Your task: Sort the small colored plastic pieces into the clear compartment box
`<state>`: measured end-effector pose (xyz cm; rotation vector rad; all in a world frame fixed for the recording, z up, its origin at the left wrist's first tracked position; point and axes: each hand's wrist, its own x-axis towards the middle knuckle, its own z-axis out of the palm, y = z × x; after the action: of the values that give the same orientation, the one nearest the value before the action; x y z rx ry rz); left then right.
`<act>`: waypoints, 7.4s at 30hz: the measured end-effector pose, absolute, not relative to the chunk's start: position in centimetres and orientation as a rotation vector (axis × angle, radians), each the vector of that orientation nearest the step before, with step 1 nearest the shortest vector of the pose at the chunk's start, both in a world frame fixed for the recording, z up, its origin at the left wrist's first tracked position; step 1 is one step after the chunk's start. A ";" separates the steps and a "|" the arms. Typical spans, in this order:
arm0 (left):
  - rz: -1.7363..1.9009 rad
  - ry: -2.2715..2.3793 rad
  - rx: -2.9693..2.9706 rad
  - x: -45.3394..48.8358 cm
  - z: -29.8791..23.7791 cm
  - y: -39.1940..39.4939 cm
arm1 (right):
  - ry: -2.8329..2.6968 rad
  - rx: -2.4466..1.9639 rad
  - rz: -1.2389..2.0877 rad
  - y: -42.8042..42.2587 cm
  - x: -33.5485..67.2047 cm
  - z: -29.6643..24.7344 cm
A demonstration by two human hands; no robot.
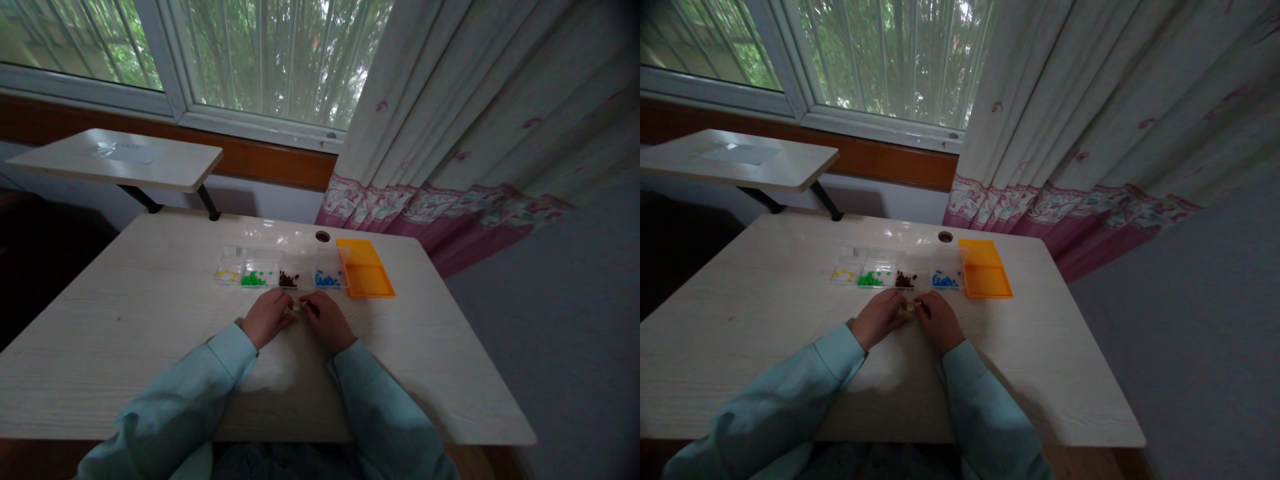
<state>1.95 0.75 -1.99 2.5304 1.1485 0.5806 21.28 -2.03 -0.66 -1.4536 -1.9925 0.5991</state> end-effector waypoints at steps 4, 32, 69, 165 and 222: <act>0.540 1.149 2.555 1.8 -1.9 0.8 | -1.995 -1.451 0.602 -2.0 21.3 -0.6; 0.880 1.047 1.775 1.5 -1.0 0.2 | -1.924 -1.126 0.272 -2.2 19.7 -1.3; 1.044 1.067 2.191 1.2 -2.0 1.0 | -1.315 -2.057 -0.342 -0.2 31.3 -2.2; 1.154 1.045 2.147 0.7 -1.7 2.3 | -1.621 -1.633 -0.429 -1.3 25.4 -0.9; 0.793 1.147 2.493 1.9 -2.5 1.9 | -1.989 -1.344 -0.015 -1.3 24.1 -1.8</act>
<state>1.90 1.87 -2.45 2.4930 1.1467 0.7929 24.07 -1.35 -1.77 -1.3440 -1.9887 -0.0149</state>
